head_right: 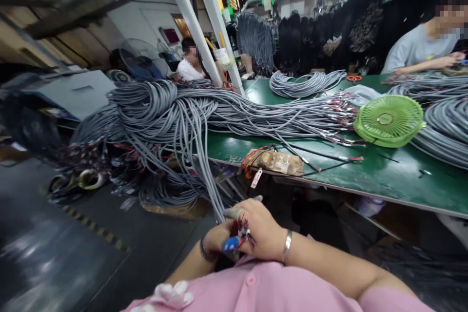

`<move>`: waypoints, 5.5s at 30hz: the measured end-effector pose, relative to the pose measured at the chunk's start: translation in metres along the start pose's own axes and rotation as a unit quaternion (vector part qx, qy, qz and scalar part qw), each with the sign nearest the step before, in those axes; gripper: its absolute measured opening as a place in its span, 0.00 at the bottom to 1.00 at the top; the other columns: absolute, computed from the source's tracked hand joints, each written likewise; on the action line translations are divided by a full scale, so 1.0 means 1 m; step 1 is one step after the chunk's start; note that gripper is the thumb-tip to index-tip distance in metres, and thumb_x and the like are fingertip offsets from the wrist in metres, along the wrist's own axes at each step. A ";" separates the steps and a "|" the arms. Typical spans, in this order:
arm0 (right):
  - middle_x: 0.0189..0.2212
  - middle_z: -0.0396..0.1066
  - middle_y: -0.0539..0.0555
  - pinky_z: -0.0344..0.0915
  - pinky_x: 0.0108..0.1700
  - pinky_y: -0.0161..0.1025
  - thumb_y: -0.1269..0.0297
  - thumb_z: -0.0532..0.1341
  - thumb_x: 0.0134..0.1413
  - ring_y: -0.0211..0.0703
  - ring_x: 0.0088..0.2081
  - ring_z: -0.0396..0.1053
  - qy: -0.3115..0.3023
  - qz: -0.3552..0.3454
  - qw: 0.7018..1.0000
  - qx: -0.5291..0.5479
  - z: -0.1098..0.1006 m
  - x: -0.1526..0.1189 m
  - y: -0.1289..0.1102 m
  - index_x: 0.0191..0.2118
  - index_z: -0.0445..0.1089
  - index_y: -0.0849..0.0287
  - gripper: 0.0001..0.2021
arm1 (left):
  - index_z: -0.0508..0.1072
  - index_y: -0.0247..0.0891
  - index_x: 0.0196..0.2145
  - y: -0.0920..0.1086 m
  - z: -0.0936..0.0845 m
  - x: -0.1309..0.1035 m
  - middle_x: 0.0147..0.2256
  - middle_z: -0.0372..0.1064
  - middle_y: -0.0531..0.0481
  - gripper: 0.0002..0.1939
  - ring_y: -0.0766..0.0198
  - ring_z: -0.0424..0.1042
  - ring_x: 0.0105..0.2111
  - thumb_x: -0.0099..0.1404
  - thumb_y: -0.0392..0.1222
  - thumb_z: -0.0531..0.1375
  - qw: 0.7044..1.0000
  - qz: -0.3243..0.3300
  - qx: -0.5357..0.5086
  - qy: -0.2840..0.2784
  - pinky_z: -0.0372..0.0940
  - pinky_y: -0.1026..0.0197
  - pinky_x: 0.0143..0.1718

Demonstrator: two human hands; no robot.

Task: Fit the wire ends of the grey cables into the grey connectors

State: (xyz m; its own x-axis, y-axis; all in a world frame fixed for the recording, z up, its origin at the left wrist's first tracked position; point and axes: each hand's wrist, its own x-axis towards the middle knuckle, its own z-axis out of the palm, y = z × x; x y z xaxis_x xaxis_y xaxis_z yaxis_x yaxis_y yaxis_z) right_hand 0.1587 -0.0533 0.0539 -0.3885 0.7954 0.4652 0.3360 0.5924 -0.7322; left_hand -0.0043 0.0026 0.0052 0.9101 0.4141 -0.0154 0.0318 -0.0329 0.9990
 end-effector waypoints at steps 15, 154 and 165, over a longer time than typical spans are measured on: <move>0.49 0.69 0.59 0.63 0.53 0.50 0.57 0.59 0.56 0.51 0.49 0.67 -0.067 0.119 0.989 0.047 -0.016 0.007 0.025 0.56 0.63 0.56 0.22 | 0.60 0.36 0.15 -0.006 0.017 0.005 0.11 0.53 0.57 0.19 0.73 0.53 0.11 0.52 0.49 0.62 0.969 -0.120 -0.152 0.155 0.50 0.68 0.13; 0.19 0.65 0.46 0.53 0.25 0.34 0.51 0.67 0.44 0.33 0.20 0.58 0.102 0.416 0.810 0.400 0.010 0.014 0.054 0.29 0.67 0.59 0.16 | 0.70 0.33 0.22 0.009 0.019 0.011 0.17 0.66 0.51 0.20 0.72 0.61 0.15 0.56 0.55 0.63 0.888 -0.093 -0.179 0.414 0.55 0.68 0.18; 0.20 0.64 0.46 0.51 0.27 0.34 0.53 0.68 0.45 0.33 0.22 0.56 0.109 0.409 0.816 0.394 0.014 0.011 0.058 0.28 0.66 0.59 0.15 | 0.71 0.33 0.20 0.007 0.020 0.010 0.16 0.66 0.51 0.18 0.71 0.60 0.14 0.57 0.51 0.63 0.876 -0.066 -0.172 0.446 0.54 0.67 0.17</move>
State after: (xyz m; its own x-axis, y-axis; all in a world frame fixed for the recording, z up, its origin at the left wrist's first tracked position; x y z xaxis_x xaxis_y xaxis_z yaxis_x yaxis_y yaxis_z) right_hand 0.1616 -0.0125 0.0095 -0.1210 0.9377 -0.3257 -0.2829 -0.3470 -0.8942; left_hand 0.0129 -0.0117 0.0108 0.2178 0.9446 -0.2457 -0.1543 0.2819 0.9470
